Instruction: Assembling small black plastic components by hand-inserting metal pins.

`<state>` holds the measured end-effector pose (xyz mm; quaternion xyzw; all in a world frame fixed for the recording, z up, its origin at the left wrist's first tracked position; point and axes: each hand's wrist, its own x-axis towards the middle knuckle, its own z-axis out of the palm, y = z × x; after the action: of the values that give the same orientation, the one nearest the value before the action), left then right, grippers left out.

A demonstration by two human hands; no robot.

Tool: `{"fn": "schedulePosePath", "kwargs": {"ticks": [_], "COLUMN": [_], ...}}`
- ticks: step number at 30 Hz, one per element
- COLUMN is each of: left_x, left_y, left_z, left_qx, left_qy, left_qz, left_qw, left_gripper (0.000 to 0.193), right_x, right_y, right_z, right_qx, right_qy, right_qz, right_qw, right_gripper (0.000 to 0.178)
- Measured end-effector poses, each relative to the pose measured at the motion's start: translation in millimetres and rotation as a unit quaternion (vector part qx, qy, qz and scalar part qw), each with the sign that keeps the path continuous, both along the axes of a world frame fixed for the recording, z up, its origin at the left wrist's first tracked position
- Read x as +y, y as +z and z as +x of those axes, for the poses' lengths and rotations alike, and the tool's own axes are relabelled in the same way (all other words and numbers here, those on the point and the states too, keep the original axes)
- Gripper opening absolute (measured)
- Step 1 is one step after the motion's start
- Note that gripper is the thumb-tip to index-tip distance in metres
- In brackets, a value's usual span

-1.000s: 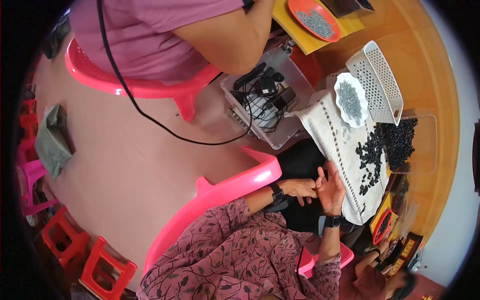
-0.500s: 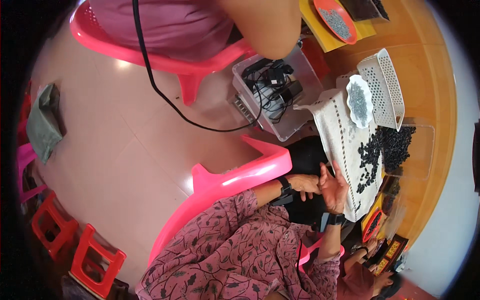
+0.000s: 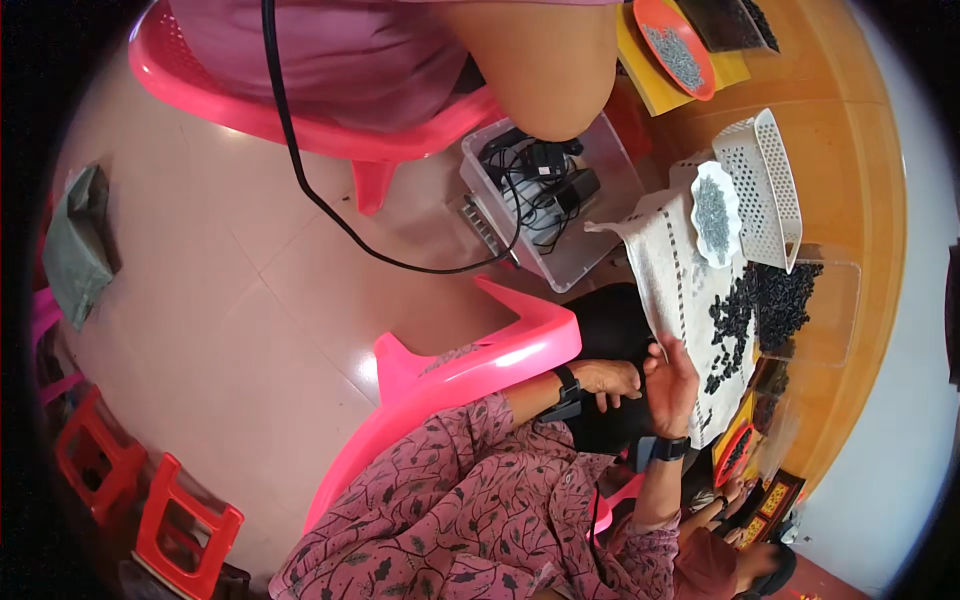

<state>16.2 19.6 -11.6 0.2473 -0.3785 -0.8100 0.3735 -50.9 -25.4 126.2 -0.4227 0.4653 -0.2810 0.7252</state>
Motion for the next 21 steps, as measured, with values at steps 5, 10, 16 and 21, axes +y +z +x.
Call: {"fn": "schedulePosePath", "kwargs": {"ticks": [5,10,16,21], "left_x": [-3.1,-7.0,1.6,0.8], "left_y": [-16.5,-27.9,3.1,-4.5], "left_z": [-15.0,-20.9,-2.5,-8.4], "left_qx": [0.084,0.058,0.057,0.036], "left_qy": [0.003,-0.004,0.04,0.032], "left_qz": [-0.005,-0.058,0.006,-0.011], "left_qw": [0.996,0.997,0.998,0.999], "left_gripper": [0.053,0.065,0.055,0.047], "right_x": [2.2,6.4,-8.2,-11.8], "right_y": [-5.7,-7.7,-11.2,5.4], "right_z": [44.7,70.8,76.6,76.6], "right_qx": [0.397,0.512,0.547,0.465], "right_qy": [0.273,0.295,0.314,0.313], "right_qz": [-0.665,-0.657,-0.704,-0.69], "right_qw": [0.571,0.468,0.327,0.458], "right_gripper": [0.03,0.037,0.046,0.042]}}
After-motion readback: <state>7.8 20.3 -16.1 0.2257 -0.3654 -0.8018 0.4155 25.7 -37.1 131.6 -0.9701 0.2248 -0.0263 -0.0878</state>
